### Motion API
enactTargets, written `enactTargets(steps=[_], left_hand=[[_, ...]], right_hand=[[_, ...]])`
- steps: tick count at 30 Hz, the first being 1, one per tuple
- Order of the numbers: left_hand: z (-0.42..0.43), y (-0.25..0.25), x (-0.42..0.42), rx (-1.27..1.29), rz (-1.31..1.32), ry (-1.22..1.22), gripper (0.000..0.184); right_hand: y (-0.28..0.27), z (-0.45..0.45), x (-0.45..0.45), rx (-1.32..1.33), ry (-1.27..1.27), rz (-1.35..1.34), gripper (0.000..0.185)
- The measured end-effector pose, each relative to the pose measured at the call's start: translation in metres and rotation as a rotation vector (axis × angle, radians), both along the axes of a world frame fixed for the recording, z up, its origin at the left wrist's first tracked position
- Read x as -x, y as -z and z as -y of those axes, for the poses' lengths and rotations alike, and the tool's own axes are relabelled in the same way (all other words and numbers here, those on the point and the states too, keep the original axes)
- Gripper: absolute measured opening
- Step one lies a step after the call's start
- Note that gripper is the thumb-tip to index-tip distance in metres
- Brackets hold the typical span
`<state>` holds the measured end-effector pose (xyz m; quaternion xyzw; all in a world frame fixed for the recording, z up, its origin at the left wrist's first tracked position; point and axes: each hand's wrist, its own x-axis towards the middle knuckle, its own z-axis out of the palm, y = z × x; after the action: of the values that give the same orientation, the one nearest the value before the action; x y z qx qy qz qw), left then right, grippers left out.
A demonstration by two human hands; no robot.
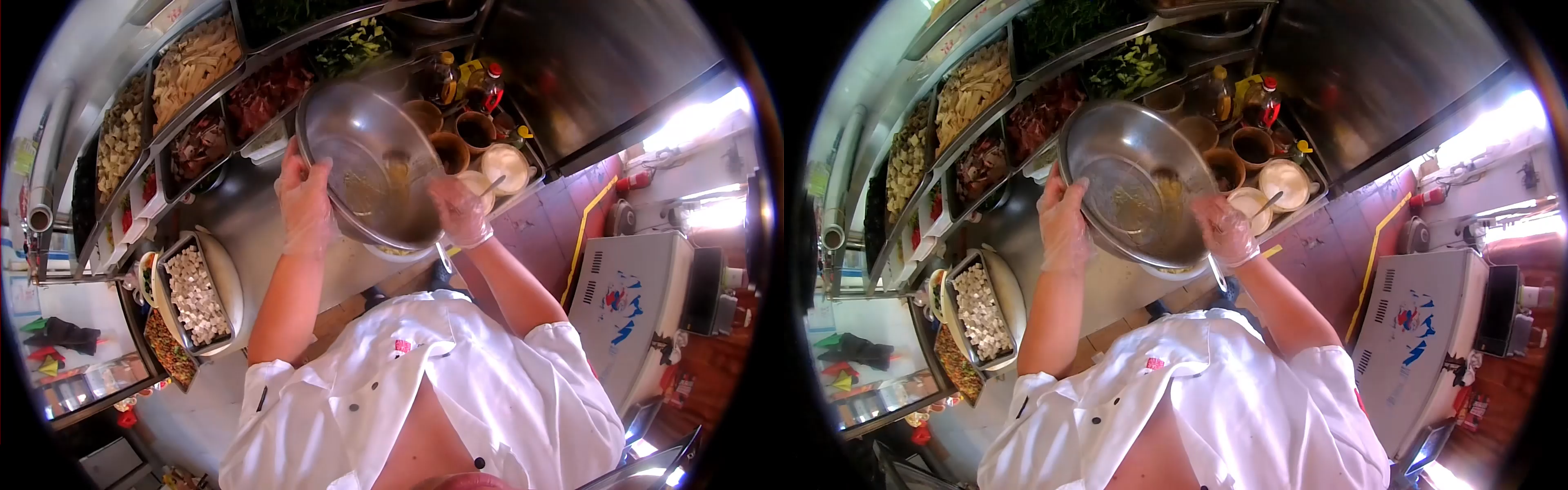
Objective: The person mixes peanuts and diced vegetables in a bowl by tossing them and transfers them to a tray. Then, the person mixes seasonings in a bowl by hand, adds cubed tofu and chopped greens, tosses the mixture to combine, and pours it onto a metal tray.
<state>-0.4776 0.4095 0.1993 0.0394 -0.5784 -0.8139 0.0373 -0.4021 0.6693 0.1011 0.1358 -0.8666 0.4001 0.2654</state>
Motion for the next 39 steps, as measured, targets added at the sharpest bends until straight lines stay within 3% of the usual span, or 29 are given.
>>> enactTargets(steps=[3,4,7,10,12,13,16,18,19,22,25,26,29,32,35,38,39], left_hand=[[-0.004,-0.004,-0.001,-0.014,-0.001,-0.009,0.054],[-0.006,-0.006,-0.001,-0.022,0.005,-0.013,0.054],[-0.011,-0.013,-0.004,-0.039,0.013,0.002,0.051],[-0.01,-0.009,0.0,-0.028,0.012,-0.016,0.043],[-0.013,-0.011,0.0,-0.023,0.067,-0.064,0.031],[-0.015,-0.015,-0.001,-0.031,0.082,-0.051,0.036],[-0.018,-0.024,-0.003,-0.035,0.11,-0.03,0.049],[-0.016,-0.023,-0.004,-0.014,0.109,-0.036,0.057],[-0.016,-0.022,-0.004,-0.008,0.112,-0.043,0.052],[-0.015,-0.018,-0.004,-0.016,0.077,-0.044,0.043],[-0.01,-0.012,-0.004,-0.044,-0.004,-0.002,0.048],[-0.011,-0.014,-0.004,-0.05,-0.008,0.005,0.049],[-0.01,-0.013,-0.003,-0.02,-0.01,-0.026,0.05],[-0.005,-0.003,0.0,0.0,-0.011,-0.016,0.049],[-0.005,-0.006,-0.001,-0.01,-0.001,-0.009,0.047],[-0.008,-0.011,-0.004,-0.016,0.034,-0.029,0.047],[-0.007,-0.01,-0.003,-0.006,0.034,-0.032,0.047]], right_hand=[[0.024,-0.003,-0.004,0.945,0.28,0.632,0.026],[-0.017,-0.009,-0.003,0.784,0.445,0.603,0.035],[-0.014,-0.049,0.017,0.875,0.584,0.492,0.028],[0.037,-0.087,0.041,0.186,0.482,0.309,0.025],[0.079,-0.096,0.062,-0.107,0.397,0.385,0.028],[0.089,-0.098,0.071,-0.253,0.35,0.421,0.03],[0.09,-0.079,0.095,-0.116,0.558,0.672,0.03],[0.165,-0.095,0.13,-0.073,0.637,0.703,0.032],[0.191,-0.1,0.141,-0.054,0.675,0.717,0.033],[0.111,-0.081,0.118,0.237,0.714,0.837,0.042],[0.131,-0.105,0.116,0.077,0.665,0.739,0.039],[0.081,-0.099,0.105,0.125,0.707,0.834,0.037],[0.067,-0.119,0.096,0.007,0.572,0.668,0.036],[-0.009,-0.091,0.066,0.136,0.546,0.644,0.032],[-0.049,-0.042,0.037,0.296,0.336,0.653,0.023],[-0.042,-0.016,0.014,-0.148,-0.04,-0.006,0.018],[-0.041,-0.013,0.009,-0.123,-0.043,-0.008,0.018]])
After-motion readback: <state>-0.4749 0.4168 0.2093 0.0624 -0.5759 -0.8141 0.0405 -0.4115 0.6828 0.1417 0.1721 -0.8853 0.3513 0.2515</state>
